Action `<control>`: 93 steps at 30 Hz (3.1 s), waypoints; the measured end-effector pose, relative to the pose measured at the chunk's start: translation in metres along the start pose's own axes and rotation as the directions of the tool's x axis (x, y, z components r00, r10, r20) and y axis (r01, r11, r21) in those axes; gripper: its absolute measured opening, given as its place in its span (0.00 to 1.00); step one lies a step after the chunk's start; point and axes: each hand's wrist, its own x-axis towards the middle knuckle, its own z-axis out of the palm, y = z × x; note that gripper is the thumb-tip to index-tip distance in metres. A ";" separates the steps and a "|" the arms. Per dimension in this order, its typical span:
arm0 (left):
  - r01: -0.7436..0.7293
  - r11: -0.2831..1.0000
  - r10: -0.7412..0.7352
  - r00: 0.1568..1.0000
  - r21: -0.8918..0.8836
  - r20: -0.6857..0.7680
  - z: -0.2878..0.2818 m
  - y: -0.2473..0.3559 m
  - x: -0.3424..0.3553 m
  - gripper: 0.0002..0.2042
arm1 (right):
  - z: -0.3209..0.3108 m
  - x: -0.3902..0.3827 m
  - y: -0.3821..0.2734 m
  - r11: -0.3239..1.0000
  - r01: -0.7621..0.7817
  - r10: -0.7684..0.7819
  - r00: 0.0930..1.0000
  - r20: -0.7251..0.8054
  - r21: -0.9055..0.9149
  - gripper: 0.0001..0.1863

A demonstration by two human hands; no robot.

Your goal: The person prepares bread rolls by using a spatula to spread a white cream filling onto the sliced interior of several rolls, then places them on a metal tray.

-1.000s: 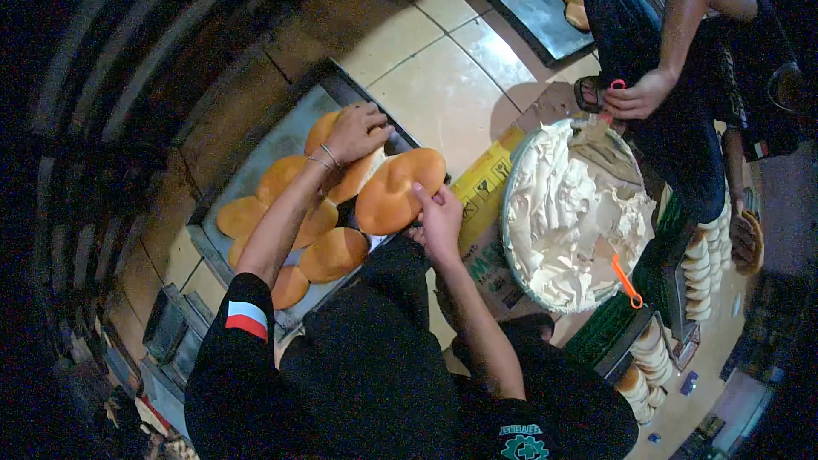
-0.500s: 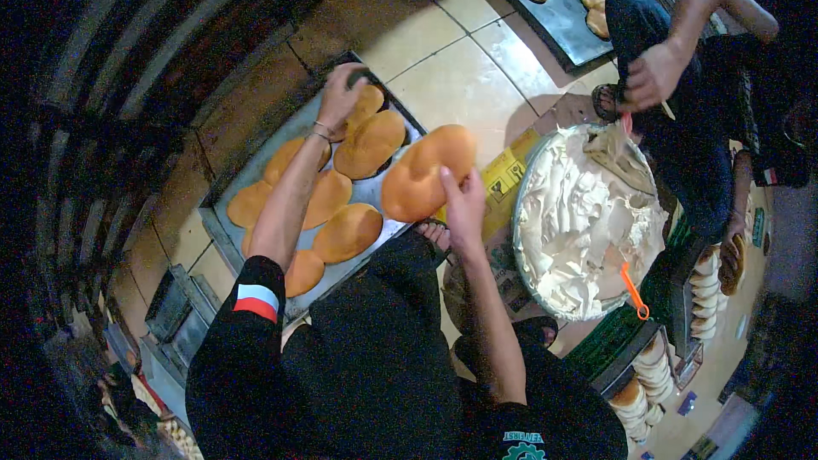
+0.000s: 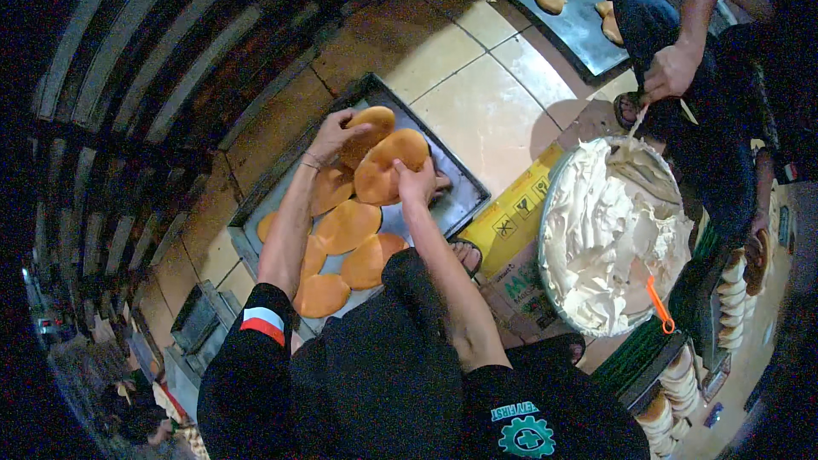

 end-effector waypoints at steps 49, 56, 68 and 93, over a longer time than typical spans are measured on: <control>-0.048 0.911 0.013 0.996 0.411 0.089 0.077 0.014 -0.123 0.22 | -0.156 -0.049 -0.084 0.686 0.285 -0.126 0.953 -0.276 0.670 0.21; 0.157 0.988 -0.156 0.969 0.012 0.192 0.015 0.012 -0.143 0.23 | -0.139 -0.027 -0.102 0.918 0.283 -0.349 0.909 0.227 0.279 0.21; 0.059 0.714 -0.143 0.988 0.698 0.063 0.032 -0.028 -0.068 0.39 | -0.047 0.020 -0.090 0.577 0.695 -0.688 0.697 0.204 -0.428 0.36; -0.196 0.965 0.142 0.949 -0.174 -0.282 -0.069 0.055 -0.121 0.29 | 0.038 -0.088 -0.096 0.922 0.256 -0.386 0.538 0.750 0.291 0.39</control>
